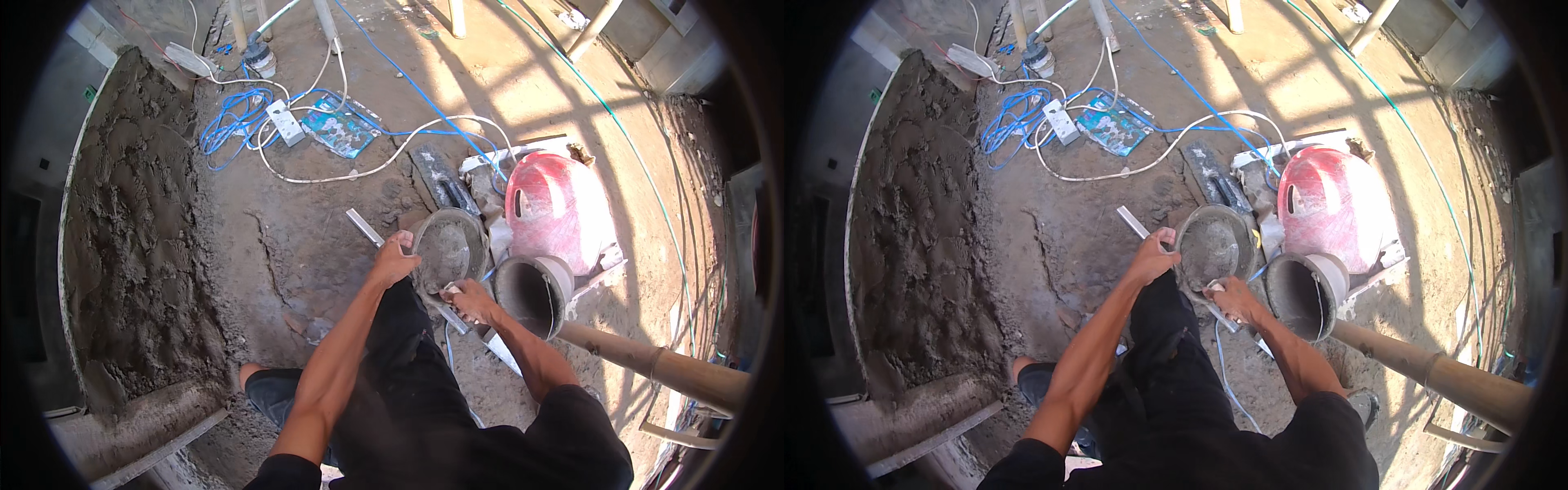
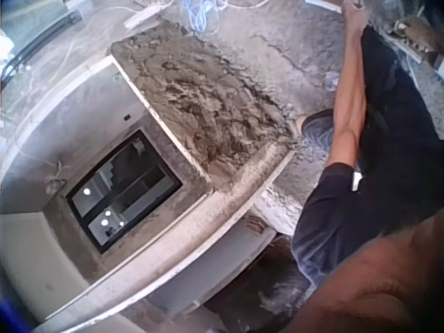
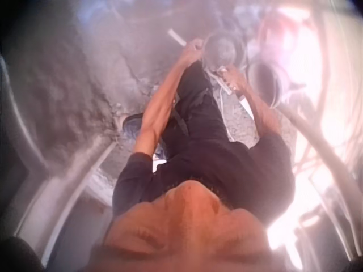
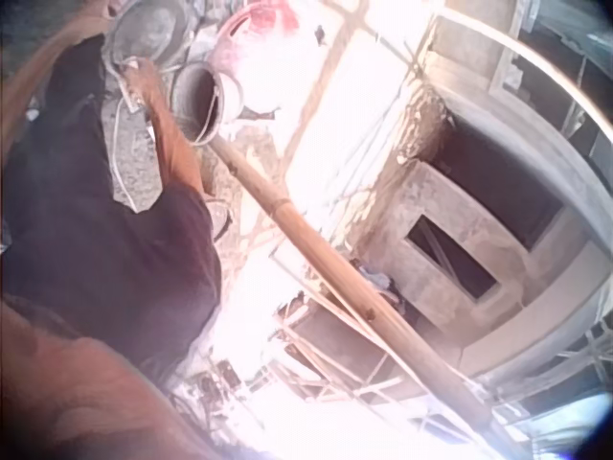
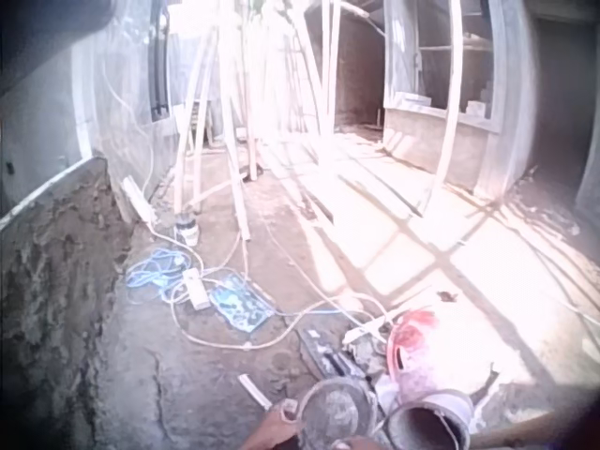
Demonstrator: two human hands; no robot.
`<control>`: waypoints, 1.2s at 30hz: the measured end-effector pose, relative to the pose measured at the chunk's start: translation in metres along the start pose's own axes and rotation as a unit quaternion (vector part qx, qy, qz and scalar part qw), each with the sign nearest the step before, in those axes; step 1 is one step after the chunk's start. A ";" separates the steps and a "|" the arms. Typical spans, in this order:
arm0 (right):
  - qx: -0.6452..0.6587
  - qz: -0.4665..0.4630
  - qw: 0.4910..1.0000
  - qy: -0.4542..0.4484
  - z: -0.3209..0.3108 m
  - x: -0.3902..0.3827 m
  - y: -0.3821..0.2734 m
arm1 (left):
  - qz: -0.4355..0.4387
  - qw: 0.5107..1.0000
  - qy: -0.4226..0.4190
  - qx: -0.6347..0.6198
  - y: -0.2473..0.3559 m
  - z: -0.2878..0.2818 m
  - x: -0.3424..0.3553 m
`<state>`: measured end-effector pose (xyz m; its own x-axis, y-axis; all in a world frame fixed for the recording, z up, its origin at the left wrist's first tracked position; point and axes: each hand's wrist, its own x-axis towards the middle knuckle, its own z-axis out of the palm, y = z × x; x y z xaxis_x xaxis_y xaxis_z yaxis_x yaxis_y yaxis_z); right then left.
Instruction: The person applies mortar to a low concrete wall using a trowel, taking mortar from a bucket and smoothing it against the wall surface while using a straight edge to align the plaster.
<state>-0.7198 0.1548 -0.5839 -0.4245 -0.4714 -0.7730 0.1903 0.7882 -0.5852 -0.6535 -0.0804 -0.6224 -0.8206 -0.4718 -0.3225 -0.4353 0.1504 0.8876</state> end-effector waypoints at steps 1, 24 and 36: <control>0.002 -0.032 0.999 0.016 0.001 -0.003 0.001 | 0.047 0.994 0.036 0.093 0.002 0.001 0.005; 0.219 -0.113 0.967 0.060 0.025 -0.092 0.030 | 0.201 0.858 0.371 0.292 0.182 -0.281 -0.225; 0.501 -0.223 0.832 -0.083 0.109 -0.093 -0.137 | 0.062 0.326 0.634 0.699 0.306 -0.564 -0.577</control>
<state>-0.6100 0.0470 -0.4586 -0.5376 -0.7426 -0.3993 0.7251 -0.1656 -0.6684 -0.1040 -0.2517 0.0204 -0.4379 -0.2329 0.8683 -0.8980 0.0673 -0.4348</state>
